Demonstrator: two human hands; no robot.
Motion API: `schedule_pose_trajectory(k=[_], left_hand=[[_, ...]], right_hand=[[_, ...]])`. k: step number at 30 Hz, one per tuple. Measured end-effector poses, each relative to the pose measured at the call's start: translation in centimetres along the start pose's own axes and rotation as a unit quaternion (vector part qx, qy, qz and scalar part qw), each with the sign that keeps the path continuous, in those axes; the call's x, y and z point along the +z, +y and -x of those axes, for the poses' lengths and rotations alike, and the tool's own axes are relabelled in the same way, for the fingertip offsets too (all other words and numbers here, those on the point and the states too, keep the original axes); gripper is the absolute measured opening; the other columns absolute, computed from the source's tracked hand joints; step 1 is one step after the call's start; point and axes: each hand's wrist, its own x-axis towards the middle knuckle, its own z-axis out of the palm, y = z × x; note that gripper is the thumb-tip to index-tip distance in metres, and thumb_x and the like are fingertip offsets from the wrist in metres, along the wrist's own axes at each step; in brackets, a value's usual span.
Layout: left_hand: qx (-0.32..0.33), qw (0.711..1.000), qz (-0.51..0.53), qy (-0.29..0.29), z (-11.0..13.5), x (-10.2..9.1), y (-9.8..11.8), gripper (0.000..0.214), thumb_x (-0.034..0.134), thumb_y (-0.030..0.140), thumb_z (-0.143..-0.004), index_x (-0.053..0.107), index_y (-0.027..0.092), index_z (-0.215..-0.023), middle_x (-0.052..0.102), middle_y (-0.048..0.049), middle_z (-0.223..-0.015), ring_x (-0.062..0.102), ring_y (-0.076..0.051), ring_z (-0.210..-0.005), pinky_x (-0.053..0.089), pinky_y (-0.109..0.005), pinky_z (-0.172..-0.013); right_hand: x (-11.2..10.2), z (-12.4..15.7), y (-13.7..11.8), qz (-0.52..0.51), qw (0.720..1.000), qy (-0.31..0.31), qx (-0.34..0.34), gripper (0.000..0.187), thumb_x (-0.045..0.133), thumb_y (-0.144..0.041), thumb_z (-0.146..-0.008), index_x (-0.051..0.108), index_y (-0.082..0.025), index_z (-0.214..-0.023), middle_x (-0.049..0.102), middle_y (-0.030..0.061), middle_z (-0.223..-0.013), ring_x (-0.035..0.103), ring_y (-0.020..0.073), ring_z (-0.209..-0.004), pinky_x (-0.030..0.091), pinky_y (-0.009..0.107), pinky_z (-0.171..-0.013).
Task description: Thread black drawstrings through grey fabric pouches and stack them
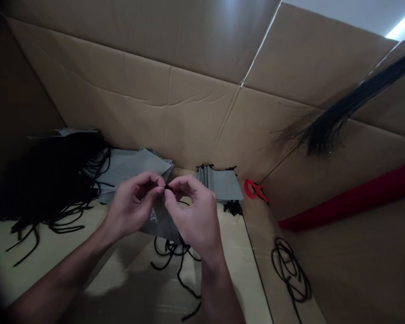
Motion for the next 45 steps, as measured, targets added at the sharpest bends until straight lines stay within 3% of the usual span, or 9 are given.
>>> schedule_pose_trajectory(k=[11, 23, 31, 40, 45], left_hand=[[-0.105, 0.979, 0.171, -0.042, -0.9, -0.6, 0.3, 0.012, 0.074, 0.023, -0.090, 0.068, 0.015, -0.084, 0.064, -0.0003, -0.070, 0.058, -0.013, -0.065, 0.047, -0.024, -0.062], [-0.099, 0.980, 0.175, 0.003, -0.7, -0.3, 0.6, 0.015, 0.085, 0.025, -0.084, 0.075, 0.016, -0.086, 0.072, -0.0029, -0.073, 0.064, -0.014, -0.065, 0.051, -0.024, -0.059], [-0.045, 0.988, 0.144, 0.041, -0.8, -0.3, 0.2, 0.015, 0.074, 0.026, -0.094, 0.066, 0.017, -0.085, 0.063, -0.0007, -0.077, 0.055, -0.013, -0.068, 0.044, -0.023, -0.060], [-0.034, 0.986, 0.162, 0.039, -1.3, -1.5, -0.5, 0.023, 0.079, 0.034, -0.094, 0.064, 0.019, -0.085, 0.059, -0.0004, -0.081, 0.054, -0.014, -0.072, 0.045, -0.025, -0.066], [-0.065, 0.973, 0.219, 0.019, -1.6, -2.4, -1.0, 0.028, 0.085, 0.041, -0.090, 0.066, 0.020, -0.087, 0.061, -0.0019, -0.085, 0.056, -0.014, -0.072, 0.047, -0.025, -0.065]], right_hand=[[0.0, 0.3, 0.0, 0.025, 1.000, 0.008, -0.006, 0.007, 0.076, -0.017, -0.087, 0.074, -0.024, -0.091, 0.078, -0.0016, -0.087, 0.075, 0.0150, -0.082, 0.061, 0.027, -0.077], [-0.2, 0.4, 0.4, 0.059, 0.998, 0.025, -0.022, 0.004, 0.076, -0.020, -0.090, 0.076, -0.024, -0.091, 0.080, 0.0014, -0.088, 0.076, 0.0184, -0.081, 0.061, 0.031, -0.075], [-0.4, 0.1, 0.0, 0.082, 0.995, -0.048, -0.026, 0.008, 0.074, -0.026, -0.095, 0.073, -0.023, -0.103, 0.080, 0.0028, -0.098, 0.073, 0.0179, -0.087, 0.059, 0.030, -0.079], [-0.7, 0.0, -0.5, 0.136, 0.989, -0.050, -0.036, 0.004, 0.068, -0.022, -0.094, 0.070, -0.023, -0.090, 0.073, -0.0020, -0.079, 0.063, 0.0139, -0.069, 0.048, 0.027, -0.065], [-0.6, 0.0, -0.7, 0.144, 0.986, -0.068, -0.046, 0.008, 0.065, -0.020, -0.094, 0.069, -0.023, -0.087, 0.069, -0.0032, -0.075, 0.059, 0.0133, -0.067, 0.046, 0.027, -0.062]])
